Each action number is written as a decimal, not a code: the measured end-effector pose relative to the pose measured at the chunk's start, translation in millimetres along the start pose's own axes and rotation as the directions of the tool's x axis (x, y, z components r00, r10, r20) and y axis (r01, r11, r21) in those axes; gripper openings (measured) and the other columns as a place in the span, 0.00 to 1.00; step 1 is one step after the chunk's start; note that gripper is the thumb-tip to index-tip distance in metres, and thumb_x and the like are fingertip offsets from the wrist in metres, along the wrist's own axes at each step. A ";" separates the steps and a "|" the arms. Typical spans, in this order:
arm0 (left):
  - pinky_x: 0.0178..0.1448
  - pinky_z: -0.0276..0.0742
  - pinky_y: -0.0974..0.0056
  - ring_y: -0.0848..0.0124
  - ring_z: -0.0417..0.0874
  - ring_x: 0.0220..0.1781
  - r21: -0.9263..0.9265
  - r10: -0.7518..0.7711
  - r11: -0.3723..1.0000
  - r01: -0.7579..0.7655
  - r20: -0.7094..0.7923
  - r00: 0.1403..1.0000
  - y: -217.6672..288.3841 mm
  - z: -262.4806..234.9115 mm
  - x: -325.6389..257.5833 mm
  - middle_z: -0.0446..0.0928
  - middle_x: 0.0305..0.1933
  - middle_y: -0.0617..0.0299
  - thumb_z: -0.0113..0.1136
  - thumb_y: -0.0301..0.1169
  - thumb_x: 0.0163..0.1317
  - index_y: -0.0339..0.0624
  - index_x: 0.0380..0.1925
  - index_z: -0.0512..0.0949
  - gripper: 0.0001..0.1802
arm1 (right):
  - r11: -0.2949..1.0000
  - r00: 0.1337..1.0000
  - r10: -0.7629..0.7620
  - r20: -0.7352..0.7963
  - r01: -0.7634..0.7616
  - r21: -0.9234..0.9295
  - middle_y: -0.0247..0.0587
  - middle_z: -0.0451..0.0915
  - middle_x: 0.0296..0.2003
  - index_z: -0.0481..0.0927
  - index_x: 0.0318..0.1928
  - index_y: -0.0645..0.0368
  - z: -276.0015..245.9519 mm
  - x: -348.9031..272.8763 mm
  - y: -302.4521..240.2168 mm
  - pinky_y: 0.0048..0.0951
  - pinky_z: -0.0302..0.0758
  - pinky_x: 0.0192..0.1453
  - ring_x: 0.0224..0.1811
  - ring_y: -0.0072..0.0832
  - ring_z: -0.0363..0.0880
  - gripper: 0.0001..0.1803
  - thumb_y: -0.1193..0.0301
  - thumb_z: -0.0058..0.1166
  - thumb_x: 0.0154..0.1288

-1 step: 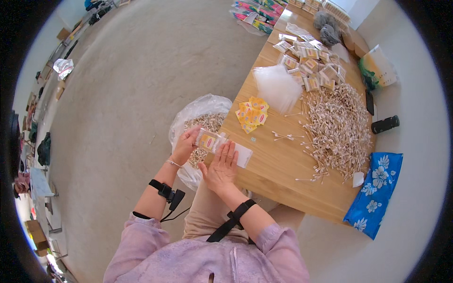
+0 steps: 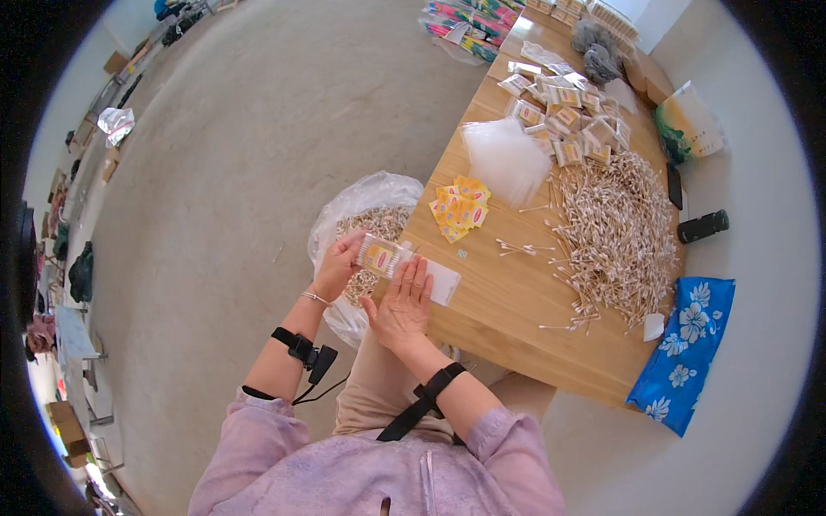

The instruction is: The recorder is counting and placing cotton swabs into small plastic bags.

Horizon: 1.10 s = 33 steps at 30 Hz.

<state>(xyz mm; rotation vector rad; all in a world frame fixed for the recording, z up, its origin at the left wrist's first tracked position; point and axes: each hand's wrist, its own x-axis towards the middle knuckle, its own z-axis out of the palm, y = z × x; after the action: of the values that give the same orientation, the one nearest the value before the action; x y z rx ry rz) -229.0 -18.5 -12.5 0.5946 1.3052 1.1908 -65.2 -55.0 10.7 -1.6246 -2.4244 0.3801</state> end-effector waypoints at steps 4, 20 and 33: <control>0.41 0.75 0.75 0.83 0.76 0.41 -0.007 -0.028 1.000 0.028 0.027 0.999 3.4 4.2 -1.3 0.78 0.45 0.68 0.47 0.35 0.71 0.41 0.57 0.73 0.19 | 1.000 1.000 0.007 -0.024 -0.006 0.017 0.67 0.40 0.70 0.45 0.67 0.79 3.3 1.6 -6.0 0.49 0.27 0.75 0.75 0.52 0.28 0.57 0.41 0.50 0.58; 0.66 0.64 0.57 0.52 0.70 0.61 0.783 0.653 0.328 -0.529 0.217 0.726 37.0 106.4 -26.6 0.72 0.55 0.47 0.53 0.20 0.56 0.34 0.53 0.70 0.22 | 0.933 0.867 0.294 -0.403 -0.352 -0.078 0.40 0.67 0.58 0.75 0.56 0.52 -71.6 28.9 192.1 0.46 0.50 0.71 0.66 0.40 0.57 0.20 0.70 0.46 0.62; 0.53 0.72 0.58 0.58 0.76 0.47 0.642 0.635 0.164 -0.749 0.512 0.579 -49.5 245.3 -11.1 0.77 0.38 0.57 0.61 0.26 0.53 0.41 0.33 0.81 0.07 | 0.988 0.861 0.121 -0.495 -0.152 -0.022 0.27 0.77 0.44 0.83 0.42 0.50 -68.8 -44.3 210.1 0.38 0.61 0.62 0.51 0.30 0.70 0.12 0.70 0.52 0.57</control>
<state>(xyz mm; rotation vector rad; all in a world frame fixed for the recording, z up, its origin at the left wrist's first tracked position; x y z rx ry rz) 17.6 21.1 6.4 2.1876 1.4741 1.1198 156.2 -12.7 7.7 -1.6727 -1.9592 -0.0902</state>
